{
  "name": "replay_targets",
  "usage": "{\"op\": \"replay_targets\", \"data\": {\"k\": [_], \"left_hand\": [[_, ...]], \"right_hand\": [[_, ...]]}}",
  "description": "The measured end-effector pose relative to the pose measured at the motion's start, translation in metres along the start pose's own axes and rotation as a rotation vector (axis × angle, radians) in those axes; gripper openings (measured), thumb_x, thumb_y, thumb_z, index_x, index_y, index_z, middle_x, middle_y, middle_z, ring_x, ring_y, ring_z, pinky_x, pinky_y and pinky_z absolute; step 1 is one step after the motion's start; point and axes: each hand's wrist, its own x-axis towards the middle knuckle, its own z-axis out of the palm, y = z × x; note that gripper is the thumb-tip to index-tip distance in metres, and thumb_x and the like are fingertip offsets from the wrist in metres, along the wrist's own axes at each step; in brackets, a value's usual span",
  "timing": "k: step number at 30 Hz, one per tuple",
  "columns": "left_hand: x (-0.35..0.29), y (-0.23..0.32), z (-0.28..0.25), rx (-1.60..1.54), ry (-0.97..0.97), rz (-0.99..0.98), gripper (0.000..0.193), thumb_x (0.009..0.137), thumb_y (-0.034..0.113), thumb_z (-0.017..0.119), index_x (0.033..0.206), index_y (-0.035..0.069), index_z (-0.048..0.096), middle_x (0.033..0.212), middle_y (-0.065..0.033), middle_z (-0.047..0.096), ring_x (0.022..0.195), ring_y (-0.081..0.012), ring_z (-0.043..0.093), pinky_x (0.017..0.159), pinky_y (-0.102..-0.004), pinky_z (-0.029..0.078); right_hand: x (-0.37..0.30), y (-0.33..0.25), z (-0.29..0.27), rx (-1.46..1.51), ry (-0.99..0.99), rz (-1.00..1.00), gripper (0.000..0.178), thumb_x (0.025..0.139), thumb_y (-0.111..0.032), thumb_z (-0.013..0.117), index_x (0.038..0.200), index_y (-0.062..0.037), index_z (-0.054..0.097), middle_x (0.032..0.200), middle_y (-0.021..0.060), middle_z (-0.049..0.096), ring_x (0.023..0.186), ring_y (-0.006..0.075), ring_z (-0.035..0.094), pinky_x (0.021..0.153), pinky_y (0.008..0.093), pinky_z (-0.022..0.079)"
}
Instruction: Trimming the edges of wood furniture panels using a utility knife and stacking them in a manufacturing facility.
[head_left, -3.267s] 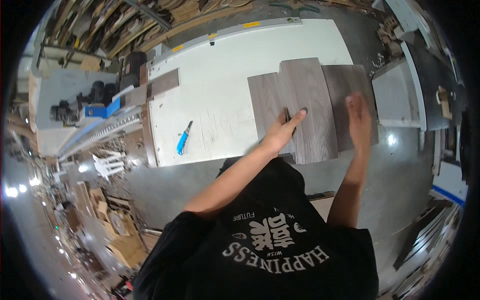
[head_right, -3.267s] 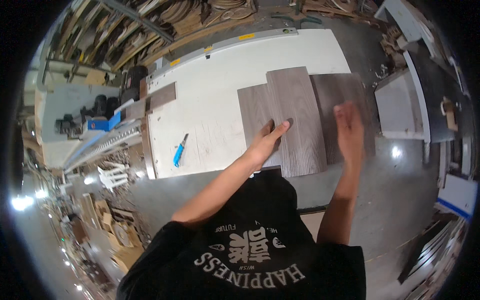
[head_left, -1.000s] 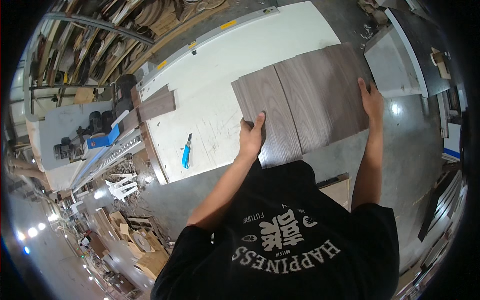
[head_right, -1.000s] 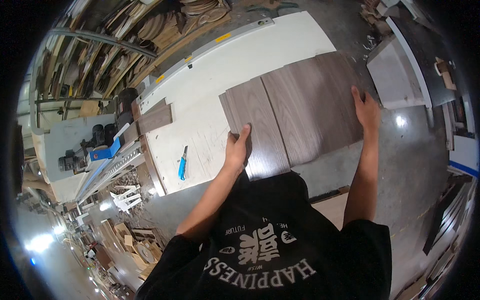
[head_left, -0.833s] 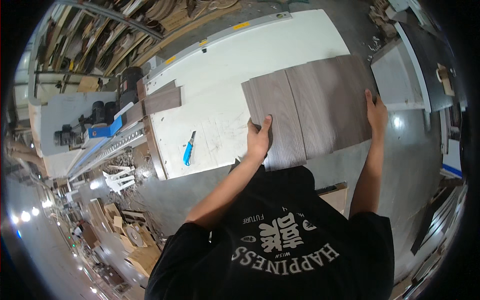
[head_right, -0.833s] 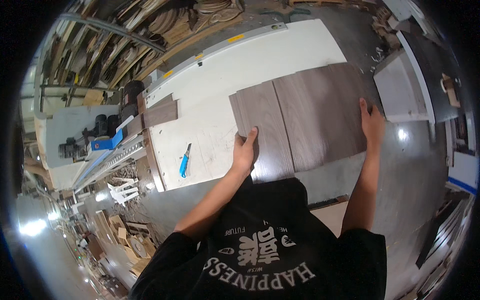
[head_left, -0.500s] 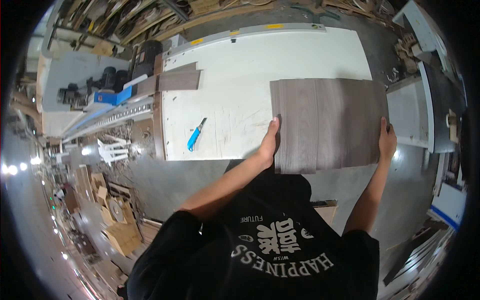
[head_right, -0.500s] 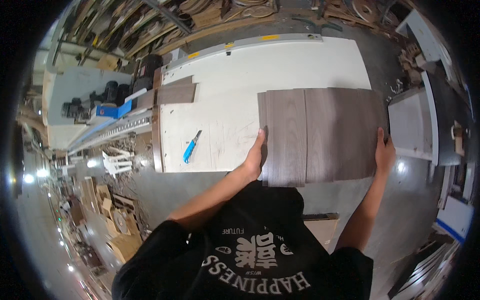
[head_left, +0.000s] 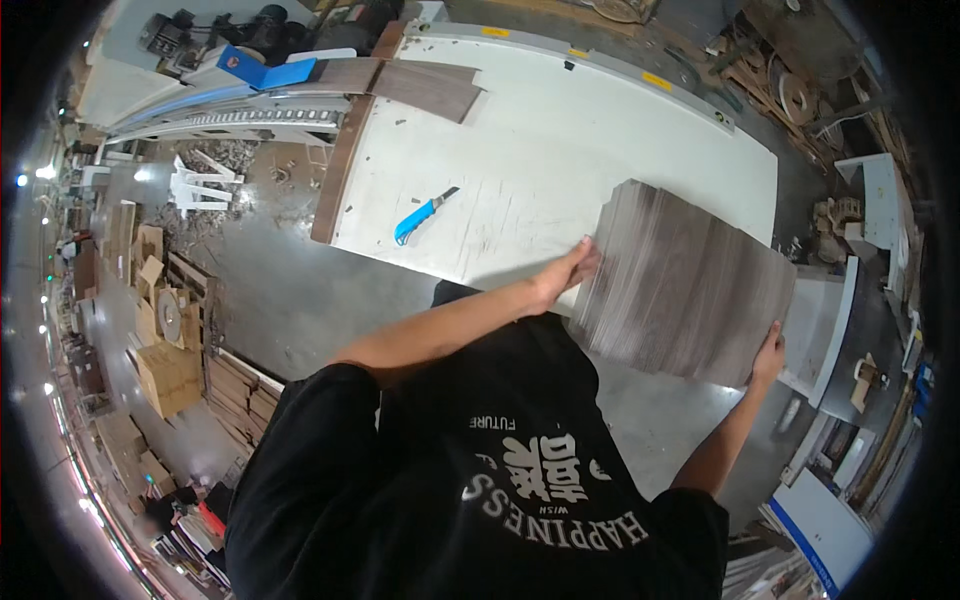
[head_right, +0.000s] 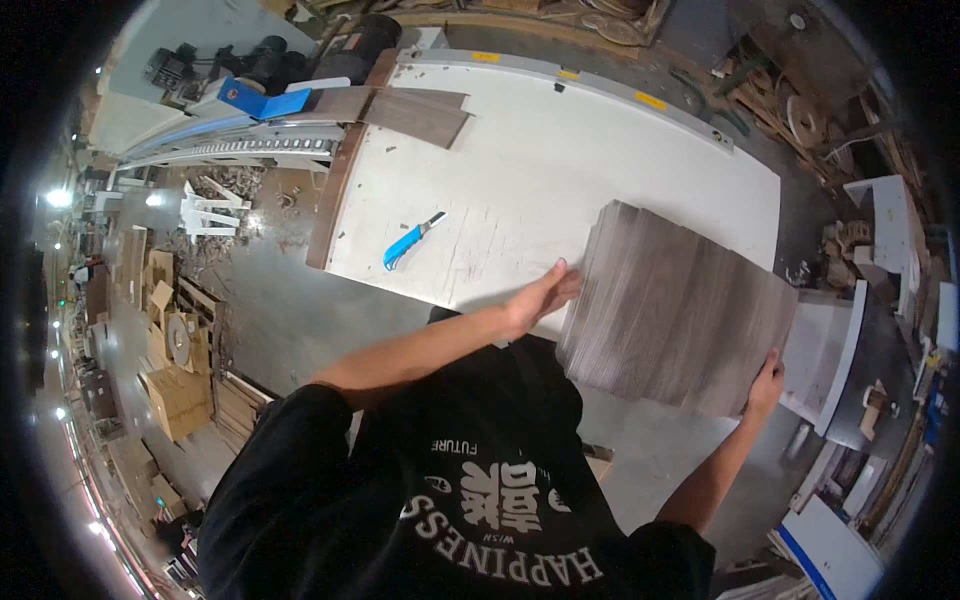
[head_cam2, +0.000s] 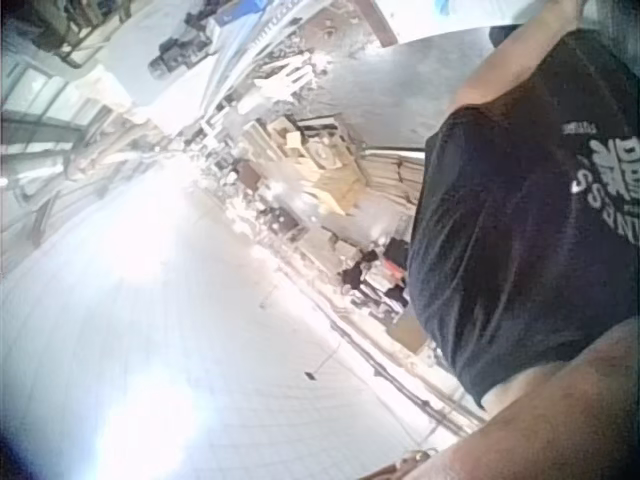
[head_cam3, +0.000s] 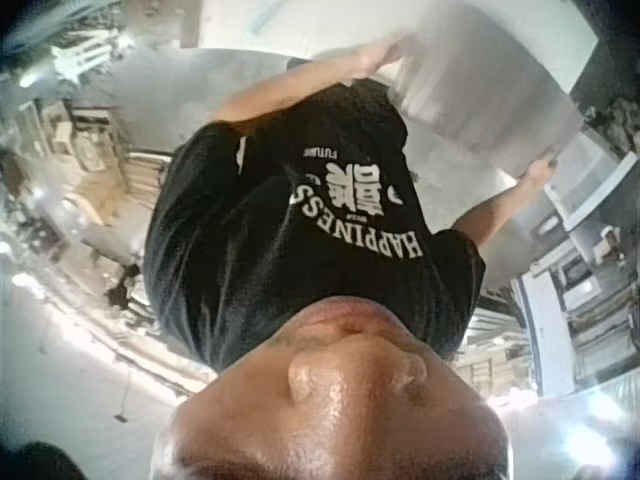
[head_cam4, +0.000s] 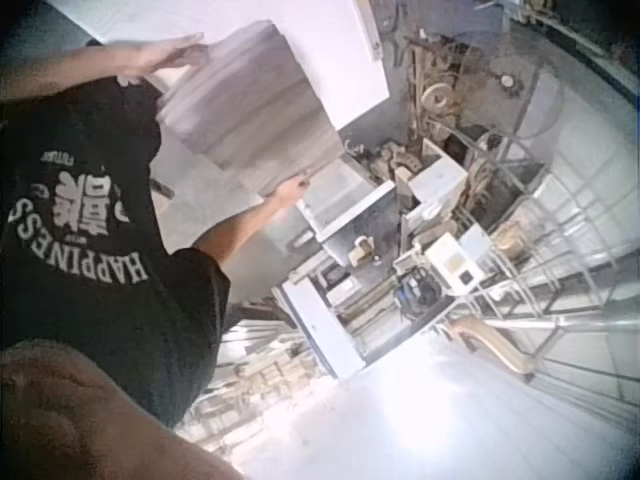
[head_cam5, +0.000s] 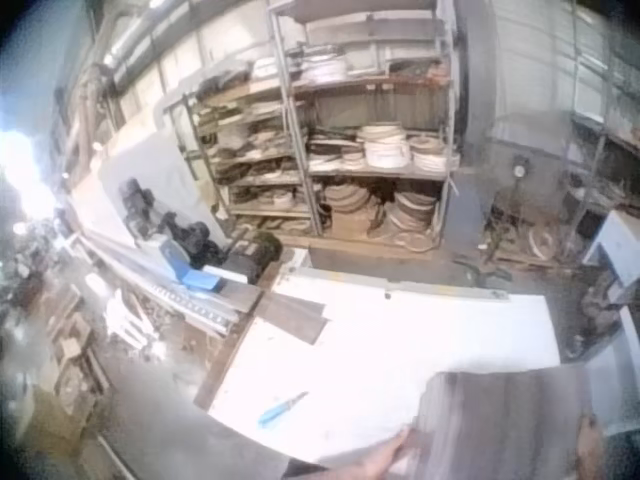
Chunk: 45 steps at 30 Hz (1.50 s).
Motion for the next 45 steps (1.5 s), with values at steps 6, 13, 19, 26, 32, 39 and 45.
{"op": "replay_targets", "data": {"k": [6,13,19,26,32,39,45], "left_hand": [[-0.020,-0.015,-0.086,0.019,0.170,0.098,0.100,0.111,0.077,0.022,0.171,-0.002,0.030,0.176,-0.0185,0.036,0.165,-0.0333,0.029,0.137,-0.0465,0.019],[-0.030,0.050,-0.194,-0.075,0.452,0.392,0.095,0.114,0.072,0.019,0.173,-0.003,0.022,0.179,-0.0192,0.031,0.166,-0.0329,0.029,0.137,-0.0476,0.020],[0.013,0.082,-0.193,-0.018,0.600,0.704,0.091,0.116,0.067,0.026,0.173,-0.003,0.021,0.178,-0.0208,0.032,0.165,-0.0350,0.030,0.137,-0.0493,0.020],[0.129,-0.050,-0.094,-0.194,0.626,0.892,0.085,0.117,0.061,0.031,0.174,-0.002,0.021,0.180,-0.0204,0.027,0.167,-0.0348,0.024,0.137,-0.0499,0.019],[0.122,-0.080,-0.017,0.160,0.448,0.638,0.084,0.117,0.060,0.031,0.171,-0.004,0.028,0.177,-0.0231,0.034,0.164,-0.0362,0.032,0.135,-0.0457,0.024],[0.141,0.012,-0.061,0.261,0.347,0.596,0.091,0.114,0.069,0.031,0.160,-0.007,0.049,0.166,-0.0254,0.051,0.160,-0.0358,0.040,0.135,-0.0456,0.023],[0.189,0.134,-0.062,0.640,-0.131,0.174,0.097,0.111,0.076,0.018,0.170,0.001,0.036,0.170,-0.0183,0.047,0.165,-0.0343,0.030,0.139,-0.0492,0.018]], "right_hand": [[-0.003,-0.011,0.000,-0.107,0.030,-0.090,0.098,0.102,-0.078,0.053,0.150,0.0064,0.061,0.147,0.0308,0.066,0.138,0.0447,0.063,0.119,0.0489,0.045],[0.012,0.035,0.001,-0.085,0.007,0.005,0.108,0.101,-0.085,0.046,0.156,0.0076,0.054,0.155,0.0312,0.060,0.147,0.0460,0.054,0.124,0.0475,0.039],[-0.008,0.024,0.005,-0.220,0.078,0.122,0.102,0.101,-0.087,0.036,0.158,-0.0053,0.056,0.156,0.0282,0.060,0.148,0.0479,0.053,0.124,0.0532,0.038],[-0.005,0.003,0.015,-0.201,0.122,0.088,0.097,0.102,-0.084,0.037,0.158,-0.0090,0.058,0.156,0.0263,0.061,0.146,0.0478,0.054,0.123,0.0538,0.039],[-0.017,0.001,0.010,-0.221,0.139,0.150,0.097,0.101,-0.085,0.038,0.155,-0.0077,0.061,0.153,0.0260,0.063,0.144,0.0477,0.056,0.121,0.0542,0.041],[-0.028,0.000,0.009,-0.147,0.173,0.137,0.092,0.103,-0.080,0.046,0.144,0.0002,0.066,0.143,0.0260,0.069,0.133,0.0466,0.063,0.117,0.0539,0.044],[-0.114,0.018,0.017,0.453,0.812,0.028,0.081,0.112,-0.057,0.056,0.158,0.0091,0.046,0.159,0.0305,0.046,0.146,0.0413,0.048,0.125,0.0521,0.037]]}}
